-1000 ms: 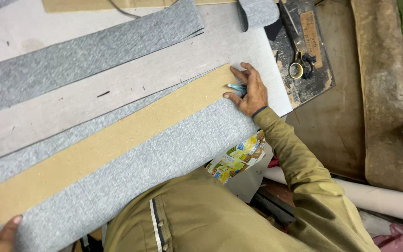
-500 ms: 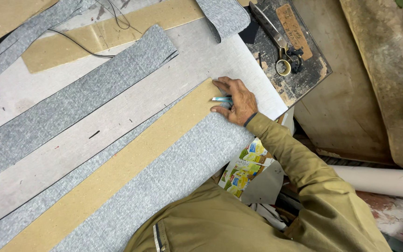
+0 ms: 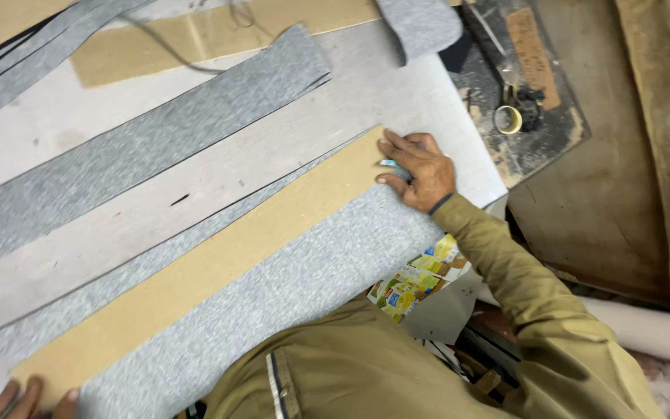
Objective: The person uses a cardboard template and a utility knife to cut multiple rectangular strips from a large piece of gray fabric on a work table. The person repeatedly positions the template, cuts along its edges, and removes the cut pieces.
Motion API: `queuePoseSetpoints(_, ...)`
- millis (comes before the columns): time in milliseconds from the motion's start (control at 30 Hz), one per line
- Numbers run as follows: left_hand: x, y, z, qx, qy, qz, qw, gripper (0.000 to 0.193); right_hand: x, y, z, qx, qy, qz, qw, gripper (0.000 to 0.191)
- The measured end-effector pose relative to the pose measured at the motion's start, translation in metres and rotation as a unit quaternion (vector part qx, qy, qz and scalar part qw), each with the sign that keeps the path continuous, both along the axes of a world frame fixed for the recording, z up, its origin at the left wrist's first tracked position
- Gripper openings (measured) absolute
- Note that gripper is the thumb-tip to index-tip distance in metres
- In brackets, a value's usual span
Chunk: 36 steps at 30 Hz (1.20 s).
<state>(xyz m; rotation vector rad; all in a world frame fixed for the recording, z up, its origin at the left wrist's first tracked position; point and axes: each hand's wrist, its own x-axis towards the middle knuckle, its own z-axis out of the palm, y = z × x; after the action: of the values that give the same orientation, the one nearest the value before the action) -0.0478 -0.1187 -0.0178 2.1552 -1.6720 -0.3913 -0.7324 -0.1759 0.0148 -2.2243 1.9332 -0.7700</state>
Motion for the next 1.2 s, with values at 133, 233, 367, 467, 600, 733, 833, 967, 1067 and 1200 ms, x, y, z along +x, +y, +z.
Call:
queuePoseSetpoints(133, -0.032, 0.009, 0.020, -0.030, -0.064, -0.020, 0.997, 0.068, 0.008, 0.002, -0.010, -0.025, 0.001, 0.010, 1.000, 0.056)
queuePoseSetpoints(233, -0.058, 0.012, 0.017, -0.024, -0.040, 0.030, 0.998, 0.083, 0.014, 0.005, -0.015, 0.002, 0.009, 0.017, 1.000, 0.054)
queuePoseSetpoints(367, -0.064, 0.012, 0.011, -0.004, -0.048, 0.024, 0.999, 0.067, 0.031, -0.007, 0.008, 0.065, 0.112, 0.001, 0.992, 0.048)
queuePoseSetpoints(467, -0.056, 0.009, 0.013, -0.004, -0.071, 0.021, 0.997, 0.075, 0.088, -0.033, 0.028, 0.041, 0.241, 0.016, 0.969, 0.039)
queuePoseSetpoints(600, -0.047, 0.009, 0.017, -0.084, -0.056, 0.038, 0.994, 0.084, 0.266, -0.054, 0.011, 0.147, -0.130, 0.161, 0.967, 0.028)
queuePoseSetpoints(733, -0.038, 0.013, 0.009, -0.119, -0.022, 0.049, 0.991, 0.081, 0.473, -0.046, -0.017, 0.085, -0.199, 0.302, 0.928, 0.040)
queuePoseSetpoints(833, -0.032, 0.014, -0.002, -0.130, -0.003, 0.059, 0.990, 0.072, 0.565, -0.047, -0.015, 0.044, -0.165, 0.338, 0.925, 0.041)
queuePoseSetpoints(967, -0.024, 0.014, -0.011, -0.124, 0.027, 0.069, 0.990, 0.061, 0.612, -0.052, -0.008, 0.026, -0.116, 0.348, 0.930, 0.031)
queuePoseSetpoints(1067, -0.024, 0.013, -0.011, -0.155, 0.013, 0.070, 0.985, 0.061, 0.618, -0.057, -0.014, 0.017, -0.089, 0.365, 0.927, 0.030)
queuePoseSetpoints(1200, -0.033, 0.012, -0.011, -0.131, 0.000, 0.058, 0.990, 0.066, 0.574, -0.063, -0.022, 0.045, -0.053, 0.346, 0.935, 0.027)
